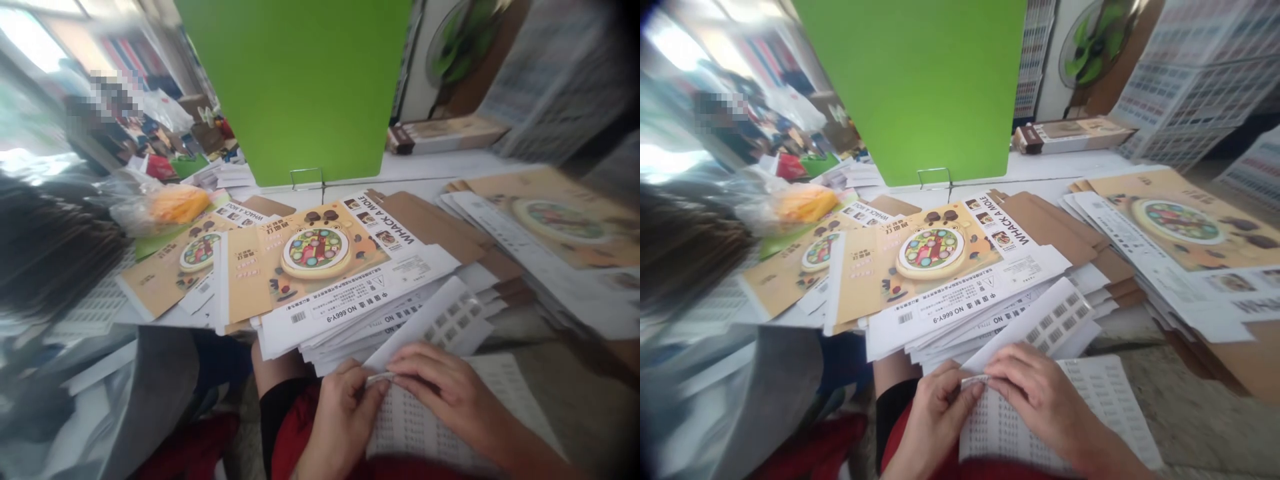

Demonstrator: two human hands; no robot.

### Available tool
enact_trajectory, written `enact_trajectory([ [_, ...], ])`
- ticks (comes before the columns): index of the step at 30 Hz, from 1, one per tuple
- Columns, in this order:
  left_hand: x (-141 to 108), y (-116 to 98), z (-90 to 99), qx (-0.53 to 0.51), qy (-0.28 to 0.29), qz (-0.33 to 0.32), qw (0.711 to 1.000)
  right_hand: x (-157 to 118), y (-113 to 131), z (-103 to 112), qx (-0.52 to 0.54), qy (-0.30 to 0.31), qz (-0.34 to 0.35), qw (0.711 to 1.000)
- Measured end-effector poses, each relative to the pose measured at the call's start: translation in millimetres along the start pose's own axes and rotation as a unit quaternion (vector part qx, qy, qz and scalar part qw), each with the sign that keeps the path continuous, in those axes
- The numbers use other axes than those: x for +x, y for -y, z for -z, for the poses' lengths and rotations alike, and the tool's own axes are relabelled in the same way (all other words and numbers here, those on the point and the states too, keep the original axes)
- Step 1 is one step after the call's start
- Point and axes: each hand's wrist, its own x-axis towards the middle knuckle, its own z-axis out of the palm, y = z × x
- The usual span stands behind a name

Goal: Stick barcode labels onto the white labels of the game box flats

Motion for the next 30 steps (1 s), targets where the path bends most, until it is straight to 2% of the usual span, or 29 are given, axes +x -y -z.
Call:
enact_trajectory([
  [4, -1.7, -5.4, 0.0, -0.001, -0.023, 0.023, 0.999, -4.8, 10.9, -8.0, -0.115, -0.099, 0.058, 0.987],
  [8, -6.6, -5.6, -0.7, -0.009, -0.036, 0.049, 0.998, -10.0, 22.8, -15.0, -0.186, -0.147, 0.102, 0.966],
  [10, -9.0, -3.3, -1.0, -0.009, -0.034, 0.064, 0.997, -13.2, 27.2, -17.0, -0.19, -0.148, 0.104, 0.965],
  [14, -12.6, 1.8, 0.4, 0.011, -0.043, 0.083, 0.996, -14.3, 32.0, -12.3, -0.133, -0.107, 0.047, 0.984],
  [16, -14.0, 3.0, 1.5, 0.027, -0.043, 0.068, 0.996, -8.2, 30.1, -4.9, -0.101, -0.096, 0.011, 0.99],
  [18, -14.5, 3.6, 1.9, 0.056, -0.03, 0.021, 0.998, 3.8, 23.6, 4.8, -0.07, -0.079, -0.016, 0.994],
  [20, -12.5, 4.4, 1.3, 0.115, -0.024, -0.067, 0.991, 20.9, 13.2, 15.4, -0.037, -0.046, -0.039, 0.998],
  [22, -7.1, 5.6, 0.6, 0.184, -0.037, -0.17, 0.967, 41.4, 1.8, 25.0, -0.007, 0.002, -0.069, 0.998],
  [24, 1.1, 6.7, 1.2, 0.232, -0.051, -0.245, 0.94, 63.6, -7.4, 31.5, 0.016, 0.052, -0.097, 0.994],
  [26, 9.8, 7.8, 3.6, 0.256, -0.05, -0.278, 0.925, 85.4, -12.8, 32.9, 0.028, 0.101, -0.116, 0.988],
  [30, 19.9, 14.8, 9.1, 0.3, -0.036, -0.29, 0.908, 121.0, -15.2, 20.2, 0.026, 0.196, -0.129, 0.972],
])
